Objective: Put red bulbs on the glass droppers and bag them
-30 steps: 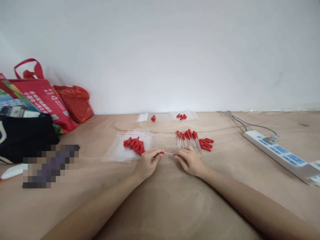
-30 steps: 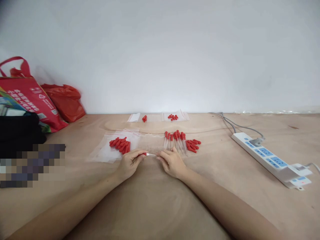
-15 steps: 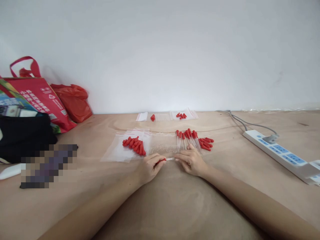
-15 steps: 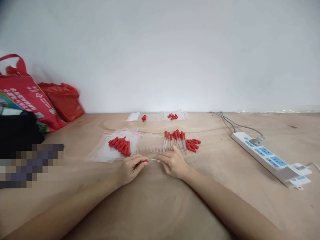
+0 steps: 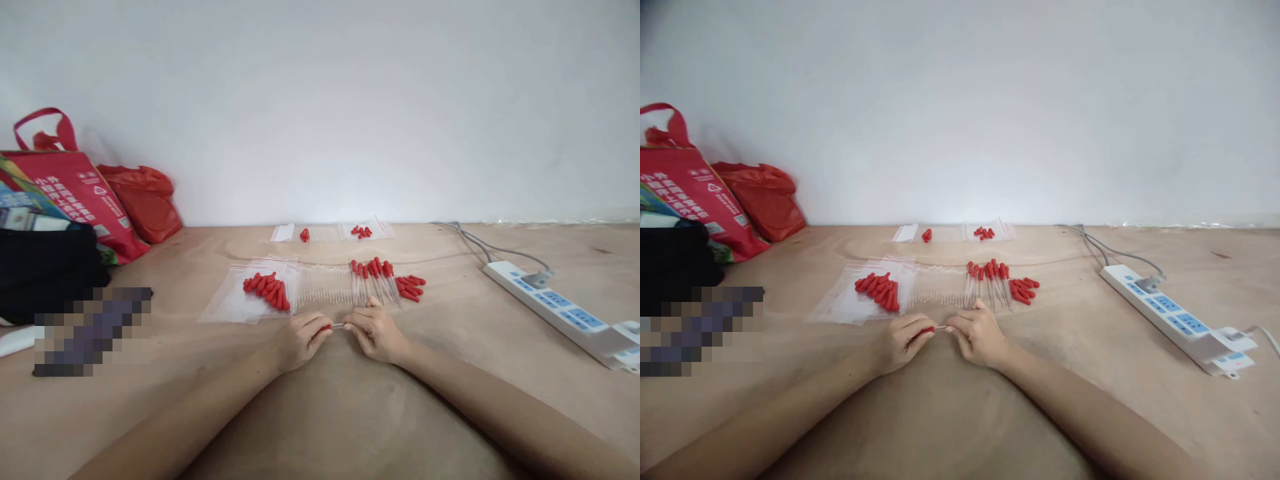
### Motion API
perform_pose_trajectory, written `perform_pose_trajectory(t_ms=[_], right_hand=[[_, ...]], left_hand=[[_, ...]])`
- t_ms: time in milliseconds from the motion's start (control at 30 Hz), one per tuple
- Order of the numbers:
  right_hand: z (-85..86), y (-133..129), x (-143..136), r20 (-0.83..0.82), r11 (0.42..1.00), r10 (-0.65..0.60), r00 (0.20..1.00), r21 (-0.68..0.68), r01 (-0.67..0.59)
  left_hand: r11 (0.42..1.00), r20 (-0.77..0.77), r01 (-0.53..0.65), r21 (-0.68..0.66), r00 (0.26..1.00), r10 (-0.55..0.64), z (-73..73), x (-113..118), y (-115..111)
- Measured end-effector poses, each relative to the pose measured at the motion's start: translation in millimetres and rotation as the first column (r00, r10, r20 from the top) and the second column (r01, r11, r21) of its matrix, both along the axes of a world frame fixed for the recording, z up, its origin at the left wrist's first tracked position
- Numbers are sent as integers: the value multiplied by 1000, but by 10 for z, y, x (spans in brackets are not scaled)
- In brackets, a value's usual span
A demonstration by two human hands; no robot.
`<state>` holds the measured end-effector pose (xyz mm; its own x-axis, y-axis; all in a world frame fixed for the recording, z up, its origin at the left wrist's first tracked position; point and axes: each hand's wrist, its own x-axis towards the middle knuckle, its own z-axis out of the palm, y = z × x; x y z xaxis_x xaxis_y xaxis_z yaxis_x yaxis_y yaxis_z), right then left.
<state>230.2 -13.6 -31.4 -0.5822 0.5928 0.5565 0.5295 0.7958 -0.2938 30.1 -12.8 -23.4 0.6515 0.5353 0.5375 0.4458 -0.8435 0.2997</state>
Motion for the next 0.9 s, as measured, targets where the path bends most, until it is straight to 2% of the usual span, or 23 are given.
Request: perform_pose_trajectory(t_ms=[133,300,367,433,500,533,600,667,800,900], right_hand=[[39,11,-34,-24,995,4,1000,-99,-6],[247,13,-77,94,986,-7,996,-167,23],[330,66,-29,141,979,8,990,-204,21],[386,179,74,137,962,-33,990,-266,69],[404,340,206,74,925,-175,982,-328,190],[398,424,268,28,896,-287,957,-345,279],[359,567,359,-11,809,-498,867,-366,460],[300,650,388,13,730,-624,781,-346,589],[197,658,323,163,648,-695,701,-280,708],[172,634,265,243,625,-689,683,-280,729]], left_hand=[[999,45,13,30,999,-15,-2,-33,68],[995,91,-49,87,995,41,-8,-65,145],[987,54,-115,115,993,109,-9,-71,153],[958,20,-246,148,969,246,-7,-84,161],[901,6,-396,176,916,401,-7,-109,177],[872,1,-454,183,887,462,-9,-123,189],[829,-17,-530,177,841,541,-17,-150,214],[805,-43,-571,159,811,584,-24,-165,233],[788,-73,-600,138,788,612,-22,-158,235],[785,-88,-605,132,781,618,-8,-147,221]])
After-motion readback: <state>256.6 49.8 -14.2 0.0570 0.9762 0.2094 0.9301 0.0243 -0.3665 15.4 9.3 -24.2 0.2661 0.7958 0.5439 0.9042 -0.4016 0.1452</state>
